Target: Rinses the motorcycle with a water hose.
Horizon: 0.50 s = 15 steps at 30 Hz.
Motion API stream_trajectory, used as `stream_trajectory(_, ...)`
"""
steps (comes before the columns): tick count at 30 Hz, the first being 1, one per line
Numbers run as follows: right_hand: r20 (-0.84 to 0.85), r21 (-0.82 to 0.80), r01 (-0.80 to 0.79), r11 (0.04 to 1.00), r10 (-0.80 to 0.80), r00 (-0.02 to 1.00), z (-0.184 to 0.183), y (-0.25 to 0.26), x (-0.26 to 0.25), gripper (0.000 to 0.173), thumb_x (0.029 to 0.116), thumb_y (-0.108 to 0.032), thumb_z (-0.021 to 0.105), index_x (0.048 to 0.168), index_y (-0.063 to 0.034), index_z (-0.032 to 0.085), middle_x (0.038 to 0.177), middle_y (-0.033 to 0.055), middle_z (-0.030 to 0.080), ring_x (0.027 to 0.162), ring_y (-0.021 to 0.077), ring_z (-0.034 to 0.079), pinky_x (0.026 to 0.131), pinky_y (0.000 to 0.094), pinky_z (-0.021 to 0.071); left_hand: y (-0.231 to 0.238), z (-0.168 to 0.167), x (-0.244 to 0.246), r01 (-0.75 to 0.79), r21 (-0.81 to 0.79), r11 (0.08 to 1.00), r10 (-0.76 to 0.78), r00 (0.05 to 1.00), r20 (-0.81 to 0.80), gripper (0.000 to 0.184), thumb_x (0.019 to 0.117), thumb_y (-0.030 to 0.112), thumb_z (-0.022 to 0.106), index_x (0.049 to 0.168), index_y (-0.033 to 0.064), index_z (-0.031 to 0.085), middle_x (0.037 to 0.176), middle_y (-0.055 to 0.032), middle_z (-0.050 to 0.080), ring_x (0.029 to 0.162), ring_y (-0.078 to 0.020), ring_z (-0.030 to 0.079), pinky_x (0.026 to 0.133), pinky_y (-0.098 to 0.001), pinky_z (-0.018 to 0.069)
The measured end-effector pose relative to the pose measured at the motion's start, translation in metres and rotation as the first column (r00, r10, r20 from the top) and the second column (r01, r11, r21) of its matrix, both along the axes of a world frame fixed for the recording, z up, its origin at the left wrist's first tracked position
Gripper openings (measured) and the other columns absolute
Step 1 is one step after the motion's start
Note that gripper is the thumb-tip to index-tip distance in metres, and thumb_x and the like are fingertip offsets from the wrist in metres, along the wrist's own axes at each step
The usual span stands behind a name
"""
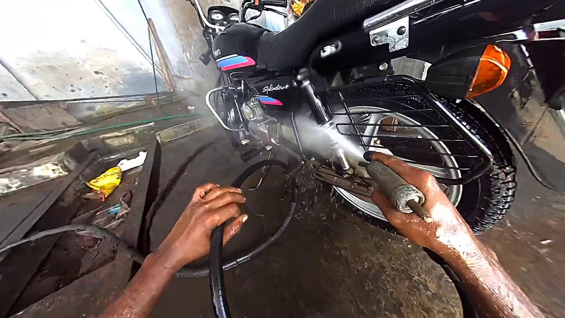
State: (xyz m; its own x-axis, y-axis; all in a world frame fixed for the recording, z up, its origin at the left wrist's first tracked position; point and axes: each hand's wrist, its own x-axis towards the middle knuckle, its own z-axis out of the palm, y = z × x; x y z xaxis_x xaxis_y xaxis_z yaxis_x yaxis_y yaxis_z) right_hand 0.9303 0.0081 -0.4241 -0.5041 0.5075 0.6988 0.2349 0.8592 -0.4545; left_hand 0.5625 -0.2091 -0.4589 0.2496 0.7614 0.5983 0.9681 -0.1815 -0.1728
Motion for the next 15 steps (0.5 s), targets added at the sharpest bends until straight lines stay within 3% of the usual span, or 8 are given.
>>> stream_trajectory(2,0.052,0.004,0.014,1.000,-0.014,0.999,0.003,-0.003,0.003,0.058,0.0766,-0.029,0.065,0.133,-0.0146,0.064,0.094,-0.0060,0.070,0.079,0.0010,0.065,0.068,0.0269,0.0568,-0.007,0.003,0.013,-0.111,-0.157,0.981,0.092,0.988,-0.123,0.027,0.0946,0.047,0.062,0.108,0.0262,0.074,0.143,0.0025,0.062,0.138,-0.0197,0.053,0.113,-0.0549,0.0387)
stream_trajectory(4,0.106,-0.006,0.004,1.000,-0.004,0.994,0.008,-0.003,0.006,0.059,0.0761,-0.029,0.065,0.133,-0.0159,0.064,0.094,-0.0061,0.070,0.079,0.0017,0.066,0.068,0.0288,0.0573,-0.022,0.027,0.043,-0.318,-0.357,0.878,0.248,0.941,-0.228,0.072,0.0702,0.020,0.087,0.138,0.0227,0.064,0.161,-0.0087,0.043,0.149,-0.0322,0.041,0.119,-0.0653,0.0297)
stream_trajectory(6,0.112,0.009,-0.022,1.000,0.021,0.993,0.018,-0.002,0.014,0.056,0.0791,-0.029,0.066,0.133,-0.0148,0.063,0.095,-0.0062,0.070,0.079,0.0004,0.066,0.068,0.0264,0.0577,-0.034,0.056,0.084,-0.457,-0.484,0.746,0.327,0.885,-0.331,0.094,0.0609,0.003,0.091,0.148,0.0174,0.057,0.160,-0.0152,0.045,0.148,-0.0382,0.040,0.120,-0.0682,0.0233)
stream_trajectory(8,0.079,0.066,-0.017,0.998,0.012,0.997,0.032,-0.006,0.030,0.051,0.0854,-0.030,0.067,0.133,-0.0124,0.062,0.095,-0.0069,0.070,0.077,-0.0034,0.064,0.068,0.0199,0.0569,-0.027,0.082,0.126,-0.320,-0.543,0.777,0.157,0.933,-0.324,0.074,0.0707,0.000,0.083,0.140,0.0105,0.062,0.144,-0.0186,0.060,0.139,-0.0418,0.052,0.117,-0.0699,0.0301)
stream_trajectory(10,0.064,0.129,0.025,0.991,-0.033,0.997,0.044,-0.012,0.056,0.052,0.0894,-0.029,0.067,0.136,-0.0088,0.058,0.099,-0.0067,0.069,0.081,-0.0077,0.062,0.072,0.0122,0.0532,0.011,0.078,0.159,-0.025,-0.531,0.847,-0.142,0.952,-0.271,0.044,0.0867,0.012,0.070,0.131,0.0143,0.066,0.128,-0.0099,0.070,0.127,-0.0334,0.063,0.111,-0.0634,0.0432)
stream_trajectory(11,0.055,0.149,0.059,0.987,-0.068,0.996,0.045,-0.015,0.073,0.054,0.0889,-0.029,0.068,0.137,-0.0079,0.057,0.099,-0.0071,0.068,0.081,-0.0094,0.061,0.071,0.0096,0.0517,0.038,0.069,0.174,0.121,-0.552,0.825,-0.289,0.930,-0.228,0.033,0.0934,0.019,0.061,0.126,0.0173,0.068,0.121,-0.0043,0.072,0.120,-0.0269,0.066,0.107,-0.0563,0.0486)
stream_trajectory(13,0.023,0.135,0.151,0.979,-0.156,0.988,0.034,-0.019,0.106,0.056,0.0873,-0.029,0.068,0.138,-0.0087,0.055,0.097,-0.0076,0.066,0.075,-0.0083,0.059,0.064,0.0109,0.0505,0.094,0.050,0.204,0.244,-0.760,0.603,-0.440,0.896,-0.062,0.028,0.1005,0.023,0.055,0.124,0.0160,0.069,0.113,-0.0035,0.072,0.110,-0.0231,0.068,0.101,-0.0492,0.0506)
stream_trajectory(15,-0.026,0.055,0.242,0.969,-0.240,0.970,0.015,-0.029,0.132,0.054,0.0867,-0.028,0.066,0.136,-0.0094,0.055,0.091,-0.0080,0.065,0.065,-0.0038,0.058,0.053,0.0169,0.0511,0.148,0.022,0.238,0.080,-0.941,0.329,-0.402,0.914,-0.063,0.031,0.1016,0.022,0.058,0.129,0.0106,0.066,0.114,-0.0117,0.070,0.109,-0.0317,0.066,0.098,-0.0567,0.0482)
